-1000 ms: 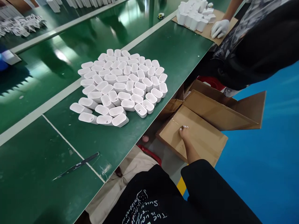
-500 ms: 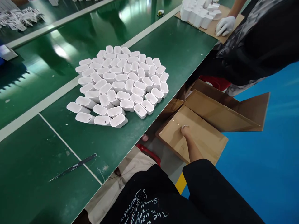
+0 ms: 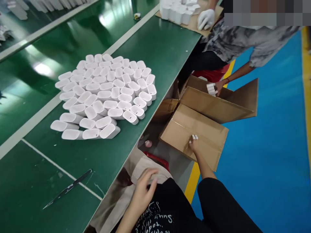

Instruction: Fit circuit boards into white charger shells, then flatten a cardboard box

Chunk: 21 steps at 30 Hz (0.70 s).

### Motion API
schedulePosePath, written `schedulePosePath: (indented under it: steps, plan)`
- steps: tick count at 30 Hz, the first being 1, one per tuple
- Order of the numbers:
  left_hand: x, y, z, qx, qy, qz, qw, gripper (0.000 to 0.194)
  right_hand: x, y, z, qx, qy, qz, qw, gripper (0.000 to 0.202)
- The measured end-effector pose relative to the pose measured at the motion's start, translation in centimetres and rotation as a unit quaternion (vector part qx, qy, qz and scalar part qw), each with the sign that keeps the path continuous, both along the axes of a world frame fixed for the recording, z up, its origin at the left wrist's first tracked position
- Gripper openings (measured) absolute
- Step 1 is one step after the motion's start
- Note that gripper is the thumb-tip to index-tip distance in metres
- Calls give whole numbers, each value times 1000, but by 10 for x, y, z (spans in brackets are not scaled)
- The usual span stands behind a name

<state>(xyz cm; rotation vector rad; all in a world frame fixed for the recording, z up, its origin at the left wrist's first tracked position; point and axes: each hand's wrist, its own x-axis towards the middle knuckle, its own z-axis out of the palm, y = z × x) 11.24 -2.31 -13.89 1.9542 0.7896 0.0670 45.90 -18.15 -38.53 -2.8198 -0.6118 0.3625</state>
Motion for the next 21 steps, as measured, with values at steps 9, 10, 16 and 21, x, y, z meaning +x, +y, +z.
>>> schedulePosePath:
  steps: [9,10,16,21]
  plan:
    - [188,-10,-120,105,66,-249,961,18,17,0,-23,72,-47,-62,994,37]
    - [205,-8,-131,124,77,-260,955,20,15,-1,-25,78,-49,-63,994,38]
    - [300,17,-180,238,111,-301,916,36,9,-3,-30,99,-50,-74,991,47]
    - [338,28,-213,289,120,-329,891,40,8,-3,-33,88,-36,-86,992,48]
